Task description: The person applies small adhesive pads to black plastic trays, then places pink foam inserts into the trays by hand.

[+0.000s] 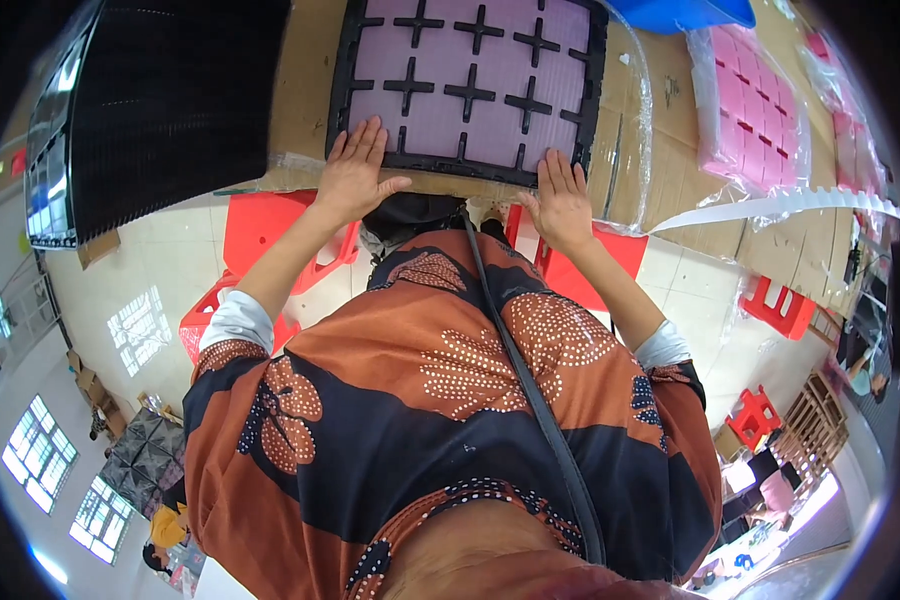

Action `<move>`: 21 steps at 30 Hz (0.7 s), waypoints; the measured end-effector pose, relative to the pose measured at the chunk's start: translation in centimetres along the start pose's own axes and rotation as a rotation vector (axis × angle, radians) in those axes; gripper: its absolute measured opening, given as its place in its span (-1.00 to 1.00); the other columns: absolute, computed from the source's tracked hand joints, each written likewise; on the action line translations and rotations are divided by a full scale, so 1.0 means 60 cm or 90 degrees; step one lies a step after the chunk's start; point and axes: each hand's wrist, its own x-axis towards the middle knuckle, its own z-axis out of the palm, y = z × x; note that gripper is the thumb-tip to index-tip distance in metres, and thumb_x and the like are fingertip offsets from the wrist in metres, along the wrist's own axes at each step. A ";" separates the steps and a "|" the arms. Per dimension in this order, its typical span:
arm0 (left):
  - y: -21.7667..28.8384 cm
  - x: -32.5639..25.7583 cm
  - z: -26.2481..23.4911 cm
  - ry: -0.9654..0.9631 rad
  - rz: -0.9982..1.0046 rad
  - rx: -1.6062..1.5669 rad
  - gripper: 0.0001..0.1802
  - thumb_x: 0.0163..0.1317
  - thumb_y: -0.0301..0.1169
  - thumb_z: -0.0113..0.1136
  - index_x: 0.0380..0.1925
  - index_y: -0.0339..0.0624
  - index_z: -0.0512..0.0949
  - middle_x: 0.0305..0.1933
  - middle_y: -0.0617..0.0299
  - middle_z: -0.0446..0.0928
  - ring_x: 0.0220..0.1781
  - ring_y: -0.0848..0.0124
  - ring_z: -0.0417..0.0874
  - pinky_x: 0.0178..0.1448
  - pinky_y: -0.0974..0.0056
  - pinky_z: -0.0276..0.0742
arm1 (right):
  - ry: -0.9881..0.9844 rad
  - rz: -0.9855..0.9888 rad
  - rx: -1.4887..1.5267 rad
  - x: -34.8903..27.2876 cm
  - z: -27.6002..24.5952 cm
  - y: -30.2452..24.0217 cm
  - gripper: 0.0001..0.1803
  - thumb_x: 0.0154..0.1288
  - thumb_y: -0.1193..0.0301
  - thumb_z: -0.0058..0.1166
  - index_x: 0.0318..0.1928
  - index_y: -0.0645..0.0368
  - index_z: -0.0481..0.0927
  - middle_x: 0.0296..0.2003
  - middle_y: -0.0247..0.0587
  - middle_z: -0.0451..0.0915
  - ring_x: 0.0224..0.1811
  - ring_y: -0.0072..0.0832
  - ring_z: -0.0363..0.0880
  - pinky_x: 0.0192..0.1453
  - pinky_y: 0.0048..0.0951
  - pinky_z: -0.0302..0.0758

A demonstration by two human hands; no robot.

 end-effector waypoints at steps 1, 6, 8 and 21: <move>-0.001 0.002 -0.003 -0.038 -0.001 0.031 -0.08 0.08 0.25 -0.21 0.17 -0.38 0.12 0.32 -0.03 0.00 0.36 0.16 0.00 0.36 0.08 -0.11 | -0.002 -0.007 -0.006 0.004 0.000 0.004 -0.34 0.17 0.03 -0.13 0.01 0.44 0.35 0.13 0.15 0.25 0.22 -0.08 0.16 0.26 -0.07 0.05; -0.010 0.053 0.000 0.009 -0.034 0.036 -0.08 0.09 0.25 -0.24 0.17 -0.39 0.11 0.32 -0.05 0.02 0.36 0.16 0.00 0.36 0.08 -0.12 | 0.033 0.034 -0.045 0.061 0.015 0.025 -0.34 0.21 0.03 -0.19 0.02 0.45 0.34 0.13 0.17 0.25 0.22 -0.06 0.16 0.27 -0.09 0.06; -0.011 0.052 0.005 0.040 -0.038 0.039 -0.07 0.09 0.26 -0.24 0.17 -0.40 0.11 0.31 -0.05 0.02 0.36 0.15 0.00 0.36 0.09 -0.13 | 0.055 0.019 -0.042 0.054 0.020 0.026 -0.34 0.20 0.04 -0.16 0.01 0.46 0.34 0.13 0.17 0.24 0.22 -0.06 0.16 0.27 -0.09 0.06; -0.009 0.031 0.000 0.014 -0.047 0.023 -0.04 0.05 0.28 -0.23 0.16 -0.42 0.13 0.32 -0.05 0.00 0.37 0.16 -0.01 0.36 0.06 -0.15 | 0.053 -0.026 -0.031 0.034 0.012 0.031 -0.35 0.13 0.08 -0.05 0.00 0.46 0.36 0.11 0.17 0.27 0.19 -0.04 0.20 0.24 -0.05 0.10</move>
